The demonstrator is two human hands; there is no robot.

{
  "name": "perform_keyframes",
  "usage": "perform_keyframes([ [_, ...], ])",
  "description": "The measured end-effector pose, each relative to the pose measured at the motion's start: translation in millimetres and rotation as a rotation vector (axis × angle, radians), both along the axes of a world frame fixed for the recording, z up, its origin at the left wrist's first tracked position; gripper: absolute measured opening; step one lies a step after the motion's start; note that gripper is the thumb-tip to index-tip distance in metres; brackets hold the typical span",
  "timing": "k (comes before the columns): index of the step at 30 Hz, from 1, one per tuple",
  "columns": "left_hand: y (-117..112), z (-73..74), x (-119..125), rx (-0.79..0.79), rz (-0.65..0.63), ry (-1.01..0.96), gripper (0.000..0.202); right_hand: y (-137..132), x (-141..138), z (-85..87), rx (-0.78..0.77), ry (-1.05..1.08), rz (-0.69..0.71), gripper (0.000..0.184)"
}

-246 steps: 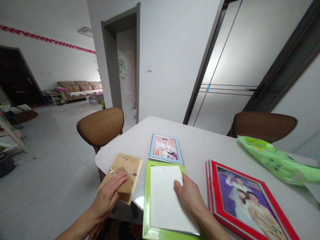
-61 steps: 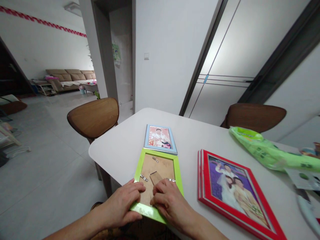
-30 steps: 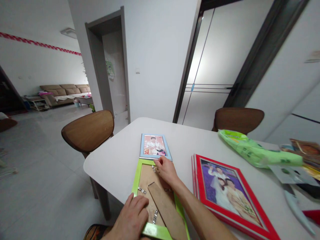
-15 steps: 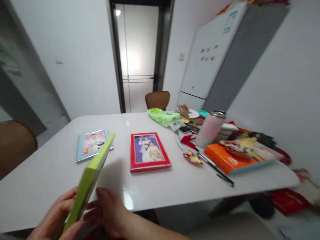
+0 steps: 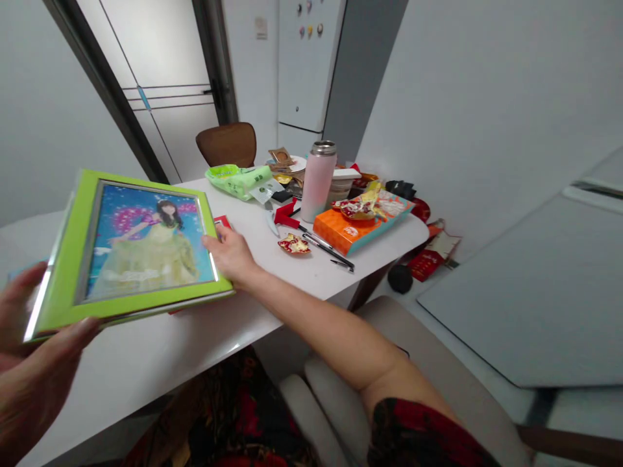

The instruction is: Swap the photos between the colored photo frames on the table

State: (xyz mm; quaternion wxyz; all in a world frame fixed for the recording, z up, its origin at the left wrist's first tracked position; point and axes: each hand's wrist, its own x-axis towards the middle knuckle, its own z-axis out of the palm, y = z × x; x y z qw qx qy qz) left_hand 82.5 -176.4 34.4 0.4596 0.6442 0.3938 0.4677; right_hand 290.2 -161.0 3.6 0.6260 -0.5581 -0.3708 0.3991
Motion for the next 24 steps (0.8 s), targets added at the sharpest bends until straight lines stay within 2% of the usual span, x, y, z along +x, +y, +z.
perform_keyframes([
  [3,22,-16.5,36,-0.156,-0.088,-0.118,0.062,15,49,4.3,-0.146,-0.548,-0.113,0.029],
  [5,35,-33.6,52,-0.219,-0.107,-0.124,0.057,23,68,0.6,-0.215,-0.723,-0.162,0.030],
  [8,49,-56.2,61,-0.192,-0.073,-0.031,0.047,33,79,-10.1,-0.279,-0.799,-0.199,0.037],
  [11,57,-68.9,60,-0.091,-0.019,0.130,0.046,40,77,-20.5,-0.340,-0.867,-0.200,0.041],
  [14,62,-73.8,54,-0.018,0.043,0.230,0.049,45,66,-25.9,-0.369,-0.911,-0.170,0.038],
  [17,61,-77.5,49,-0.023,0.086,0.267,0.052,49,51,-27.7,-0.337,-0.953,-0.130,0.036],
  [18,60,-79.2,47,-0.026,0.031,0.285,0.052,51,48,-28.2,-0.319,-0.967,-0.116,0.036],
  [20,58,-82.9,43,0.019,0.032,0.327,0.052,54,45,-29.1,-0.297,-0.988,-0.107,0.037],
  [22,61,-84.8,34,0.078,0.038,0.380,0.052,56,45,-28.5,-0.284,-0.997,-0.102,0.037],
  [24,72,-82.8,14,0.155,0.048,0.487,0.054,57,43,-24.9,-0.279,-0.999,-0.120,0.040],
])
